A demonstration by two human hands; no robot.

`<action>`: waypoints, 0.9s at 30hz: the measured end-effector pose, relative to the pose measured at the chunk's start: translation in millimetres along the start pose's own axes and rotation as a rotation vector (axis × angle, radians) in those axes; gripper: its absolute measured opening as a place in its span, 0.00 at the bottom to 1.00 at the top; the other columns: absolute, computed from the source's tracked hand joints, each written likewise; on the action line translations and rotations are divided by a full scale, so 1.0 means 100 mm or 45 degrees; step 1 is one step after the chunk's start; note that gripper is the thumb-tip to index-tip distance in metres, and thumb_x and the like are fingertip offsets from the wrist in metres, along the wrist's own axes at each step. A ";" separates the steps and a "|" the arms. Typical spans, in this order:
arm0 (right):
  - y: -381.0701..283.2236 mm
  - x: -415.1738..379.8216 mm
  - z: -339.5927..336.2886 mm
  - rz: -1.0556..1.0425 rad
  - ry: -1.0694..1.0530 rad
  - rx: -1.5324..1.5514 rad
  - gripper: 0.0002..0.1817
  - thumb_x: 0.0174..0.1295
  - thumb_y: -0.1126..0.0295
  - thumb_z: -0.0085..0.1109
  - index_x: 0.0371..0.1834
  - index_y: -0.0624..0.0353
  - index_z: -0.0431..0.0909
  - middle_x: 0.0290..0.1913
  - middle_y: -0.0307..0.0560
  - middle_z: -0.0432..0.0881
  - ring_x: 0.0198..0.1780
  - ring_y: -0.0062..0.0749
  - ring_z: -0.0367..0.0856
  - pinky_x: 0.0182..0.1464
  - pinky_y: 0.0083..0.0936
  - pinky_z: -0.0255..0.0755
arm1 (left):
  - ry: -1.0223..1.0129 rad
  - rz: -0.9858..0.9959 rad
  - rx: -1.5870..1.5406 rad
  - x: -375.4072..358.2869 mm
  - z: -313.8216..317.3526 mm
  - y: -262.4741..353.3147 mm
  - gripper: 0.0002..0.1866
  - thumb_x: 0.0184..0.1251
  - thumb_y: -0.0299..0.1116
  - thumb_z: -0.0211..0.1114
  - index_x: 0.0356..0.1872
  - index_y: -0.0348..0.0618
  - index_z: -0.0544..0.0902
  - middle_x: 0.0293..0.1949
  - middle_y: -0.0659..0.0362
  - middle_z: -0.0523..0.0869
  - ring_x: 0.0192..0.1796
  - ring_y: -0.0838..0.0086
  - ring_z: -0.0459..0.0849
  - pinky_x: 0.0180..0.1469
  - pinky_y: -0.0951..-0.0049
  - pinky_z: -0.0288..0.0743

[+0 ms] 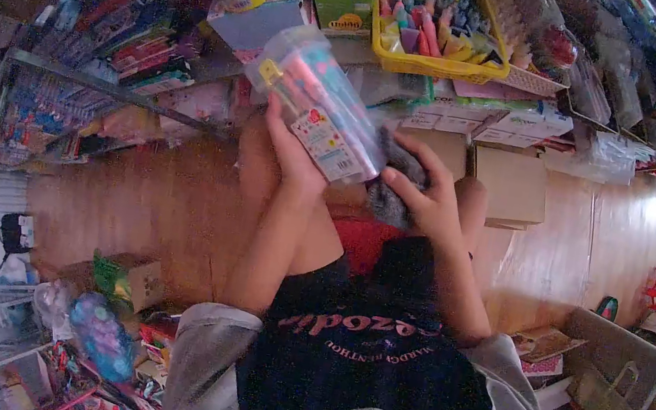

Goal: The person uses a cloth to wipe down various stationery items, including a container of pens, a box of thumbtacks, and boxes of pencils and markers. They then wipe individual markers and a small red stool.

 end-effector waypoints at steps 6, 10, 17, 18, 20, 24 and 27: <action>0.40 -0.21 0.03 0.148 -0.057 0.406 0.27 0.48 0.65 0.58 0.51 0.63 0.65 0.49 0.46 0.70 0.51 0.27 0.65 0.54 0.23 0.57 | 0.012 -0.017 0.006 0.04 -0.02 0.01 0.35 0.52 0.64 0.39 0.56 0.53 0.60 0.52 0.60 0.68 0.52 0.63 0.69 0.53 0.62 0.62; 0.40 -0.14 0.17 -0.013 0.020 0.318 0.37 0.45 0.67 0.62 0.58 0.64 0.54 0.54 0.48 0.64 0.54 0.29 0.62 0.56 0.23 0.54 | -0.022 0.083 0.073 0.14 -0.24 -0.23 0.38 0.52 0.67 0.35 0.57 0.50 0.58 0.54 0.60 0.65 0.53 0.64 0.67 0.55 0.63 0.60; 0.49 -0.01 0.18 -0.086 0.184 0.437 0.32 0.44 0.70 0.63 0.52 0.64 0.59 0.50 0.47 0.67 0.53 0.27 0.63 0.54 0.25 0.56 | -0.059 0.430 0.796 0.04 -0.20 -0.05 0.34 0.58 0.58 0.42 0.55 0.39 0.59 0.55 0.57 0.62 0.55 0.69 0.63 0.57 0.67 0.55; 0.48 0.02 0.14 -0.105 0.191 0.441 0.32 0.44 0.70 0.63 0.52 0.64 0.59 0.50 0.47 0.67 0.53 0.27 0.63 0.54 0.25 0.56 | -0.076 0.441 0.800 0.04 -0.12 -0.01 0.34 0.58 0.58 0.42 0.55 0.39 0.59 0.55 0.57 0.62 0.55 0.69 0.63 0.57 0.67 0.55; 0.49 0.04 0.03 -0.115 0.248 0.140 0.31 0.45 0.71 0.62 0.52 0.63 0.59 0.48 0.50 0.69 0.52 0.30 0.65 0.53 0.26 0.58 | -0.257 0.491 0.718 0.00 0.09 0.08 0.25 0.56 0.41 0.57 0.50 0.37 0.62 0.48 0.58 0.67 0.50 0.74 0.66 0.52 0.74 0.60; 0.60 0.12 -0.05 -0.186 0.323 -0.113 0.31 0.45 0.71 0.60 0.54 0.61 0.58 0.47 0.53 0.69 0.51 0.34 0.67 0.53 0.26 0.59 | -0.364 0.477 0.580 0.04 0.09 -0.01 0.25 0.52 0.37 0.62 0.49 0.37 0.63 0.47 0.59 0.68 0.48 0.75 0.68 0.52 0.75 0.60; 0.55 0.15 0.01 -0.306 0.334 -0.165 0.31 0.47 0.74 0.59 0.55 0.61 0.57 0.49 0.48 0.67 0.50 0.28 0.66 0.51 0.23 0.59 | -0.292 0.534 0.829 0.05 0.15 0.07 0.27 0.45 0.30 0.67 0.47 0.37 0.63 0.46 0.59 0.69 0.46 0.74 0.70 0.51 0.74 0.62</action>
Point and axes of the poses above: each hand's wrist, its own x-axis towards the middle knuckle, its own z-axis out of the palm, y = z × x, the point moved 7 cm from there along x, towards the middle knuckle
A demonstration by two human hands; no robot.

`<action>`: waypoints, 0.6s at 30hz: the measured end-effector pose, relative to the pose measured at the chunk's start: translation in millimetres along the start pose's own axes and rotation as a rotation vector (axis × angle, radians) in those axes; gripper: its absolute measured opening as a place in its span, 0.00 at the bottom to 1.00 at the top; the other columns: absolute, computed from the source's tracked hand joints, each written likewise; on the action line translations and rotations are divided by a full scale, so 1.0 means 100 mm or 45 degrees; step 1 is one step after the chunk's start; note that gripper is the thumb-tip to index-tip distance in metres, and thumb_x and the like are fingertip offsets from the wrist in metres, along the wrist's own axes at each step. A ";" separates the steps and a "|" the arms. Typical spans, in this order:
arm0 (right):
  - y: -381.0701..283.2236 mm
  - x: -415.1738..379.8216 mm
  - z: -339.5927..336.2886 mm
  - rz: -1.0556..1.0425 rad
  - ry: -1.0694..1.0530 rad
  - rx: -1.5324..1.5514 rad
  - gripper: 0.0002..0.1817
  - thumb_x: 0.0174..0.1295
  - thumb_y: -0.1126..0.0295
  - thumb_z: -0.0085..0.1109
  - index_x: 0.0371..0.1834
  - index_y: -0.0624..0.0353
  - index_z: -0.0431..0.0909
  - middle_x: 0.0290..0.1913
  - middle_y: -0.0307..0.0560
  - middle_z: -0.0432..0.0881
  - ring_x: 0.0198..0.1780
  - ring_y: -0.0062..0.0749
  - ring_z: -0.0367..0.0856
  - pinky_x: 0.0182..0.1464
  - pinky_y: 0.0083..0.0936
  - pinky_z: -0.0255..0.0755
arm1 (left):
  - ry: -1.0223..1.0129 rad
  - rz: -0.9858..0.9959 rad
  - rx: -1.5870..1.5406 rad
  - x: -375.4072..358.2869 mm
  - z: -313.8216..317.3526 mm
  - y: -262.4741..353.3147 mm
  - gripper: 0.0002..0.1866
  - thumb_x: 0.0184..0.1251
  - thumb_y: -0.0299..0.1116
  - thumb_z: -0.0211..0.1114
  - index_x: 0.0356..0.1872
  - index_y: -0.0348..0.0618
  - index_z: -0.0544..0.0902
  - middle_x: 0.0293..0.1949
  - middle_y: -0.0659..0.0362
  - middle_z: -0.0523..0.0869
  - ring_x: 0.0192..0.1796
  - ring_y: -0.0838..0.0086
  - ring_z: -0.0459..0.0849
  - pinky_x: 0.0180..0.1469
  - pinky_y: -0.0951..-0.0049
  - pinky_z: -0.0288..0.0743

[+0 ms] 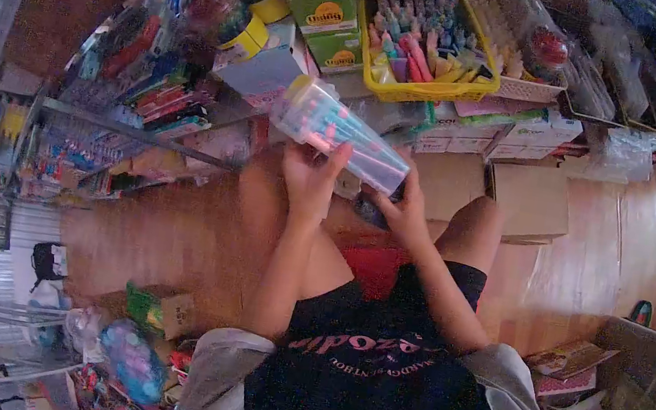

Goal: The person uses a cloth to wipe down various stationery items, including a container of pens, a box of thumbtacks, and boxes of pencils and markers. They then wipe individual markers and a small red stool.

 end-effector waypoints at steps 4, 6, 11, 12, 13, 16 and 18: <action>0.43 -0.15 -0.03 0.234 0.079 0.326 0.31 0.48 0.72 0.56 0.57 0.57 0.56 0.48 0.50 0.69 0.49 0.34 0.68 0.51 0.27 0.61 | 0.185 0.191 0.100 0.19 0.02 0.09 0.30 0.38 0.23 0.69 0.44 0.37 0.62 0.44 0.55 0.69 0.45 0.71 0.71 0.48 0.71 0.66; 0.71 -0.26 -0.10 0.404 0.088 0.464 0.29 0.50 0.70 0.55 0.57 0.57 0.56 0.48 0.48 0.68 0.48 0.32 0.68 0.49 0.26 0.62 | 0.349 0.398 0.183 0.37 0.01 0.12 0.32 0.35 0.29 0.72 0.43 0.35 0.62 0.42 0.51 0.70 0.46 0.65 0.70 0.52 0.64 0.62; 1.54 -0.68 -0.14 1.077 0.146 1.770 0.23 0.55 0.62 0.40 0.56 0.50 0.58 0.42 0.46 0.72 0.44 0.38 0.71 0.45 0.36 0.67 | 0.585 0.638 0.766 0.70 -0.01 0.04 0.37 0.31 0.44 0.74 0.40 0.32 0.64 0.41 0.44 0.68 0.49 0.52 0.62 0.55 0.53 0.47; 1.54 -0.67 -0.24 1.173 0.199 1.627 0.23 0.54 0.64 0.39 0.56 0.51 0.58 0.45 0.47 0.71 0.46 0.40 0.70 0.45 0.40 0.67 | 0.617 0.635 0.742 0.72 -0.02 0.02 0.37 0.31 0.44 0.74 0.40 0.31 0.64 0.40 0.45 0.67 0.48 0.52 0.62 0.54 0.54 0.49; 1.54 -0.67 -0.26 1.175 0.208 1.629 0.23 0.54 0.64 0.39 0.56 0.51 0.58 0.45 0.47 0.71 0.46 0.40 0.70 0.45 0.40 0.67 | 0.632 0.630 0.727 0.71 -0.03 -0.01 0.37 0.31 0.43 0.74 0.40 0.31 0.64 0.40 0.45 0.67 0.48 0.52 0.62 0.53 0.54 0.50; 1.55 -0.58 -0.42 0.918 0.292 1.453 0.25 0.53 0.64 0.39 0.57 0.51 0.56 0.47 0.49 0.69 0.47 0.40 0.70 0.46 0.41 0.67 | 0.622 0.603 0.838 0.70 0.01 -0.03 0.37 0.31 0.44 0.73 0.40 0.32 0.64 0.40 0.45 0.66 0.48 0.52 0.62 0.52 0.55 0.52; 1.76 -0.64 -0.35 0.990 0.247 1.455 0.26 0.52 0.66 0.42 0.58 0.51 0.55 0.49 0.48 0.68 0.46 0.39 0.71 0.47 0.40 0.67 | 0.626 0.640 0.842 0.71 0.06 -0.09 0.37 0.31 0.44 0.73 0.40 0.32 0.63 0.41 0.44 0.65 0.48 0.52 0.62 0.51 0.55 0.53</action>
Point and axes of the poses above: each hand's wrist, its own x-axis towards the middle knuckle, its own z-axis out of the palm, y = z × x, the point moved 7 cm from there along x, towards the middle knuckle
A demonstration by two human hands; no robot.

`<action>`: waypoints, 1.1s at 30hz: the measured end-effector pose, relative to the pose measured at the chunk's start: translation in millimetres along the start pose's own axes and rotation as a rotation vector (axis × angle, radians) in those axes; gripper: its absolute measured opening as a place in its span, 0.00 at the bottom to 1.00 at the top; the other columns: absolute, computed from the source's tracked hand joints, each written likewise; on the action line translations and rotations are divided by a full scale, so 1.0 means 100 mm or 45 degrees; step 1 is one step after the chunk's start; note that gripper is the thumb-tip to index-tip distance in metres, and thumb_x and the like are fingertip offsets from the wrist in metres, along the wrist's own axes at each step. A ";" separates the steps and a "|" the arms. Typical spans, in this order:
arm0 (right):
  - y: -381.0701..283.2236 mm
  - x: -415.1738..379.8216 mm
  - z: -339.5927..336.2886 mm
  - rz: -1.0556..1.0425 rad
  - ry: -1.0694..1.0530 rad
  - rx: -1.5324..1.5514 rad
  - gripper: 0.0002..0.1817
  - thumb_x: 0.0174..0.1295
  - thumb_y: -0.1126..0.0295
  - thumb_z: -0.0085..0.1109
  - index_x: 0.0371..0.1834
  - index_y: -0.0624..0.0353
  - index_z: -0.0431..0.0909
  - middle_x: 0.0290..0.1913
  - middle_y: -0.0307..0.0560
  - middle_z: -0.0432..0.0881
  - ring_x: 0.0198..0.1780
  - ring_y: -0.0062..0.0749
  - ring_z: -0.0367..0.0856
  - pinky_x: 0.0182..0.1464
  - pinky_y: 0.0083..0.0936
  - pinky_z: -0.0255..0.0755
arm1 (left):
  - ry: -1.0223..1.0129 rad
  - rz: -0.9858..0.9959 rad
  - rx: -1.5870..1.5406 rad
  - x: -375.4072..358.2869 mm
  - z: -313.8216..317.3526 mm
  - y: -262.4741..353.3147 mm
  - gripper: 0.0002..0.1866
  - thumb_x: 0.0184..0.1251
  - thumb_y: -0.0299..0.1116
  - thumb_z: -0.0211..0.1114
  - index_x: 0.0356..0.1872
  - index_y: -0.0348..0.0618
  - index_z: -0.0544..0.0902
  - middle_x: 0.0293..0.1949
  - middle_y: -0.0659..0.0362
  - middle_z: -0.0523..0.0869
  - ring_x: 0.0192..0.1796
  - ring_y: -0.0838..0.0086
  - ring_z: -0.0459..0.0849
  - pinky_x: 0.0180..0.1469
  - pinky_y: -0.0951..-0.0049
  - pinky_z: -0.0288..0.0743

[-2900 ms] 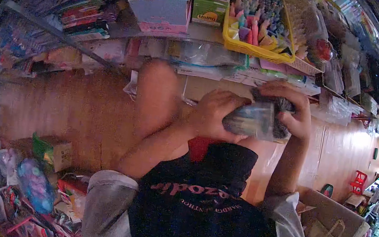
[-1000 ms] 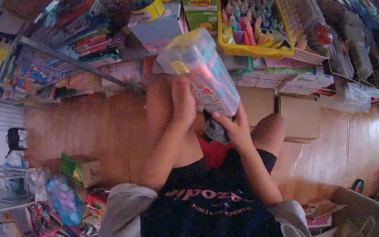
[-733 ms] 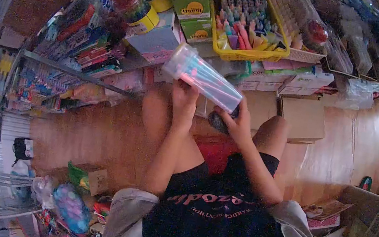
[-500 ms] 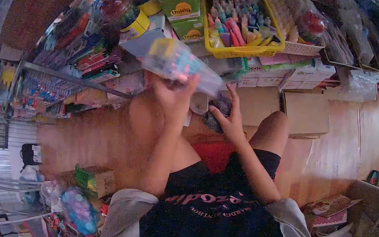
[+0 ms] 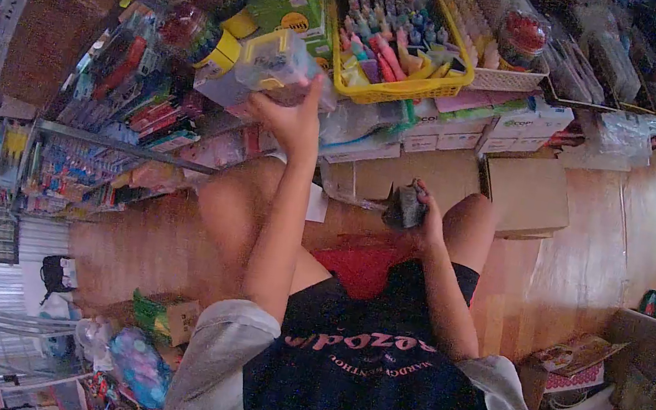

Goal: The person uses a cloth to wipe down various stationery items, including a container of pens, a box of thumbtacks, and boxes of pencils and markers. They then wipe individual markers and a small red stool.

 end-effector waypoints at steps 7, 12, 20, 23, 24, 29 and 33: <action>0.11 0.07 0.02 -0.022 -0.019 -0.304 0.27 0.52 0.71 0.44 0.58 0.54 0.54 0.49 0.49 0.67 0.48 0.38 0.70 0.46 0.36 0.68 | -0.057 0.014 0.261 -0.03 0.18 0.01 0.43 0.31 0.44 0.73 0.47 0.29 0.60 0.43 0.42 0.64 0.48 0.50 0.62 0.51 0.55 0.56; 0.15 0.14 -0.06 -0.022 0.038 -0.352 0.25 0.52 0.74 0.43 0.57 0.56 0.56 0.48 0.51 0.69 0.46 0.39 0.72 0.46 0.33 0.69 | -0.081 -0.042 0.235 -0.01 0.31 -0.05 0.44 0.31 0.44 0.73 0.47 0.28 0.59 0.44 0.41 0.62 0.49 0.48 0.61 0.50 0.56 0.57; 0.18 0.20 -0.07 -0.068 0.038 -0.404 0.24 0.50 0.75 0.45 0.54 0.56 0.61 0.46 0.48 0.70 0.44 0.35 0.71 0.44 0.27 0.68 | -0.083 -0.029 0.183 -0.04 0.46 -0.16 0.47 0.32 0.44 0.72 0.50 0.27 0.55 0.46 0.39 0.61 0.51 0.46 0.60 0.51 0.56 0.56; 0.14 0.07 0.13 0.022 0.080 -0.401 0.23 0.50 0.75 0.45 0.54 0.56 0.62 0.46 0.48 0.70 0.44 0.34 0.71 0.44 0.25 0.67 | -0.192 -0.084 0.332 -0.05 0.51 -0.28 0.49 0.33 0.47 0.71 0.52 0.25 0.53 0.48 0.37 0.60 0.52 0.45 0.59 0.52 0.55 0.55; 0.13 0.05 0.15 0.048 0.105 -0.435 0.23 0.51 0.74 0.43 0.55 0.57 0.60 0.46 0.50 0.70 0.45 0.38 0.72 0.45 0.29 0.69 | -0.211 -0.137 0.307 -0.06 0.53 -0.28 0.50 0.33 0.48 0.71 0.52 0.24 0.52 0.49 0.36 0.60 0.52 0.45 0.58 0.53 0.55 0.54; 0.22 0.24 -0.05 -0.071 0.007 -0.553 0.23 0.51 0.75 0.44 0.54 0.56 0.61 0.47 0.47 0.69 0.44 0.34 0.71 0.44 0.25 0.68 | -0.150 -0.198 0.272 -0.06 0.48 -0.28 0.51 0.34 0.50 0.70 0.51 0.22 0.51 0.49 0.35 0.60 0.53 0.45 0.59 0.53 0.56 0.55; 0.16 0.10 0.11 0.043 0.037 -0.427 0.21 0.54 0.76 0.43 0.54 0.57 0.62 0.47 0.45 0.69 0.46 0.32 0.70 0.44 0.23 0.67 | -0.069 -0.207 0.321 -0.09 0.49 -0.25 0.49 0.35 0.49 0.70 0.50 0.23 0.52 0.48 0.36 0.61 0.52 0.45 0.61 0.51 0.58 0.57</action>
Point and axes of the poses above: each hand's wrist, its own x-axis towards the middle knuckle, its own z-axis out of the palm, y = z × x, the point moved 7 cm from there along x, towards the middle knuckle
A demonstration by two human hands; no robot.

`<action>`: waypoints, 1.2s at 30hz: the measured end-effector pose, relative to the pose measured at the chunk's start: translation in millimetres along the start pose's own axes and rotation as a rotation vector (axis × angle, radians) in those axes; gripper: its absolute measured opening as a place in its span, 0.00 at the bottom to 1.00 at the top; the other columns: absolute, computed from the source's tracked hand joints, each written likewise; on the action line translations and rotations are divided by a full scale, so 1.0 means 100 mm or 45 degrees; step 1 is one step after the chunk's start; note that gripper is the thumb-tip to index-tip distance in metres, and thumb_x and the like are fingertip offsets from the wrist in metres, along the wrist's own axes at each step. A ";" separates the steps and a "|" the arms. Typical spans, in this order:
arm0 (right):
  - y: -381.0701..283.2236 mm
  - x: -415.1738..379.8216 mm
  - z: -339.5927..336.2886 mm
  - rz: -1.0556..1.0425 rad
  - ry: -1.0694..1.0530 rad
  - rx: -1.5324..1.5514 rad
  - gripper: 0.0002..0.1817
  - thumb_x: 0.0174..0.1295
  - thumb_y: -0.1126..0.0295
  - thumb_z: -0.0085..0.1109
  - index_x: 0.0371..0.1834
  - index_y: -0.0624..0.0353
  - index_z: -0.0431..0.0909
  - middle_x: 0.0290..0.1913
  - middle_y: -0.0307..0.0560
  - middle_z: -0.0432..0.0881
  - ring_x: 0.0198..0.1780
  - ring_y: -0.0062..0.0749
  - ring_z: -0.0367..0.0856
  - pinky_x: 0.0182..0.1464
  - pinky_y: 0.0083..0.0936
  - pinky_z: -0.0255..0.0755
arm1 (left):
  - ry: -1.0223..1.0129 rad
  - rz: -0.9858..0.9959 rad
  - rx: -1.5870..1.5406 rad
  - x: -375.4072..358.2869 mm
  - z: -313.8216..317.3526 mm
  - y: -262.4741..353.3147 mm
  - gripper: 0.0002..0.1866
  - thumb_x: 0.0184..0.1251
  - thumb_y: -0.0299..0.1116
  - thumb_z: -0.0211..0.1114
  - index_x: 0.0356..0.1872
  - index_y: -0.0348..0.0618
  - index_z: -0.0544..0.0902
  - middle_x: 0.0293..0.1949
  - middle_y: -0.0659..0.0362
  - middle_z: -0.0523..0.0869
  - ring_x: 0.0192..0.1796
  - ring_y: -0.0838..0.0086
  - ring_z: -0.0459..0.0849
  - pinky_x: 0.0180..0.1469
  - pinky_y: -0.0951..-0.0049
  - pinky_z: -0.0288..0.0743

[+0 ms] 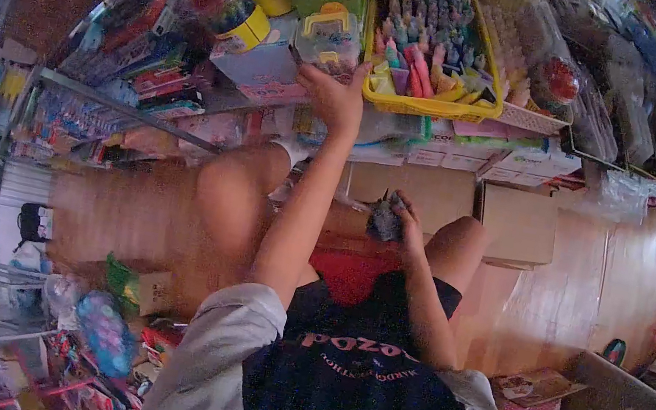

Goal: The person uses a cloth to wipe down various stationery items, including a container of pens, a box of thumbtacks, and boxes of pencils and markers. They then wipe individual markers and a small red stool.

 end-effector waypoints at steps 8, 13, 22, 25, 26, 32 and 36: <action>0.19 0.21 -0.22 -0.080 -0.043 -0.165 0.21 0.53 0.74 0.44 0.54 0.58 0.63 0.47 0.45 0.69 0.46 0.29 0.68 0.47 0.21 0.64 | -0.065 -0.007 -0.126 0.01 -0.05 -0.01 0.49 0.36 0.49 0.69 0.52 0.25 0.52 0.45 0.38 0.63 0.49 0.47 0.63 0.49 0.58 0.59; 0.05 0.08 -0.11 -0.079 -0.050 -0.206 0.21 0.53 0.73 0.45 0.53 0.59 0.64 0.49 0.44 0.69 0.49 0.28 0.66 0.51 0.23 0.60 | -0.083 0.120 -0.149 -0.02 -0.05 -0.07 0.47 0.43 0.49 0.65 0.54 0.24 0.51 0.47 0.37 0.63 0.52 0.47 0.61 0.53 0.59 0.55; 0.15 0.16 -0.20 -0.065 -0.049 -0.187 0.21 0.56 0.71 0.42 0.55 0.59 0.60 0.48 0.47 0.69 0.47 0.35 0.70 0.49 0.27 0.65 | 0.108 0.233 -0.076 -0.28 -0.24 0.02 0.36 0.54 0.42 0.57 0.57 0.31 0.51 0.54 0.37 0.56 0.56 0.47 0.56 0.56 0.57 0.51; 0.15 0.08 -0.11 0.027 -0.043 -0.117 0.22 0.56 0.71 0.42 0.56 0.60 0.58 0.48 0.47 0.69 0.47 0.35 0.70 0.49 0.27 0.65 | 0.046 0.284 -0.115 -0.30 -0.27 0.14 0.33 0.55 0.40 0.55 0.58 0.34 0.52 0.54 0.37 0.55 0.57 0.46 0.55 0.57 0.56 0.49; 0.14 0.07 -0.09 0.027 -0.057 -0.090 0.22 0.56 0.71 0.42 0.56 0.60 0.58 0.49 0.47 0.68 0.47 0.35 0.70 0.49 0.27 0.65 | 0.046 0.282 -0.117 -0.31 -0.27 0.14 0.33 0.55 0.40 0.55 0.58 0.34 0.52 0.54 0.37 0.55 0.57 0.46 0.55 0.57 0.56 0.49; 0.09 0.07 -0.15 -0.045 -0.020 -0.095 0.23 0.53 0.70 0.44 0.54 0.61 0.59 0.50 0.48 0.67 0.48 0.35 0.69 0.50 0.27 0.64 | -0.028 0.413 -0.019 -0.41 -0.11 0.18 0.34 0.55 0.41 0.55 0.59 0.37 0.51 0.58 0.35 0.49 0.60 0.44 0.50 0.58 0.54 0.47; 0.06 0.06 -0.10 -0.077 -0.083 -0.137 0.22 0.53 0.70 0.44 0.54 0.61 0.61 0.49 0.47 0.67 0.47 0.35 0.69 0.50 0.26 0.63 | -0.067 0.429 0.078 -0.39 -0.07 0.16 0.35 0.55 0.44 0.54 0.60 0.37 0.51 0.59 0.35 0.46 0.61 0.44 0.48 0.58 0.53 0.47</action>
Point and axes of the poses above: each hand's wrist, its own x-axis towards the middle knuckle, its own z-axis out of the palm, y = z × x, the point moved 7 cm from there along x, towards the middle knuckle
